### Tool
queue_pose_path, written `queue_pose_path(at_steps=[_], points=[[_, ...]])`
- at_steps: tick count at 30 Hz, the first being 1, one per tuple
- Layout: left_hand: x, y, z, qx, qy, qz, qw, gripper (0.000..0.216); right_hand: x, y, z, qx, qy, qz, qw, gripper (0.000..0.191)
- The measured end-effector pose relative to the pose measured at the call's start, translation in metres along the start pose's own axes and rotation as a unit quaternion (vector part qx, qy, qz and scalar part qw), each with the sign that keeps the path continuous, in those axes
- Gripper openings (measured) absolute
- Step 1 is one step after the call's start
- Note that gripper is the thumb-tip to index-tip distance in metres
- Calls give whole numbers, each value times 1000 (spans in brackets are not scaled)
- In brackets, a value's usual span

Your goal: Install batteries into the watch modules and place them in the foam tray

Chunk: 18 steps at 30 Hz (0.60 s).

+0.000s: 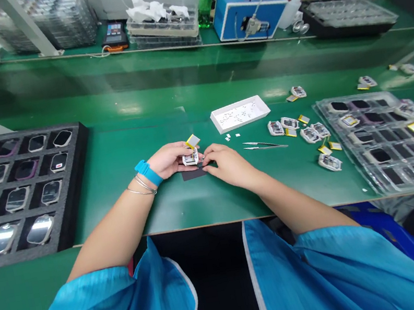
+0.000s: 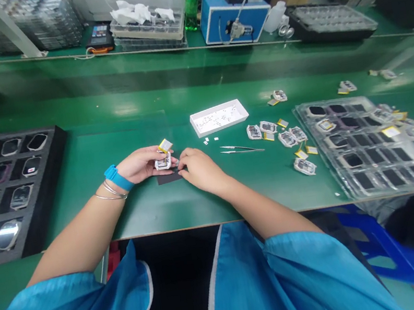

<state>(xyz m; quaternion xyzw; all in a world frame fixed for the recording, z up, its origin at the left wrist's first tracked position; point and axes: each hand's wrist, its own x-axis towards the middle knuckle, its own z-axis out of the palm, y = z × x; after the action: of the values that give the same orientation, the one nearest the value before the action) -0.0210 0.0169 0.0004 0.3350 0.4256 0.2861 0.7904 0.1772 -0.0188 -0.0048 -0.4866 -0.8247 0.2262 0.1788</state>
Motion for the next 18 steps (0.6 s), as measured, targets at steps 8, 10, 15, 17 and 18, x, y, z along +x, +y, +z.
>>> queue_pose_path(at_steps=[8,10,15,17,18], points=[[-2,0,4,1,-6,0,1000,11,-1,2,5,12,14,35,999,7],[-2,1,4,0,-2,-1,1000,12,1,5,6,34,21,40,998,7],[-2,0,4,7,-3,-4,1000,12,4,10,14,49,29,54,997,10],[-2,0,5,9,3,-6,1000,11,1,9,18,33,31,35,998,11],[-2,1,5,10,5,-6,1000,11,-2,9,19,28,36,17,999,11]])
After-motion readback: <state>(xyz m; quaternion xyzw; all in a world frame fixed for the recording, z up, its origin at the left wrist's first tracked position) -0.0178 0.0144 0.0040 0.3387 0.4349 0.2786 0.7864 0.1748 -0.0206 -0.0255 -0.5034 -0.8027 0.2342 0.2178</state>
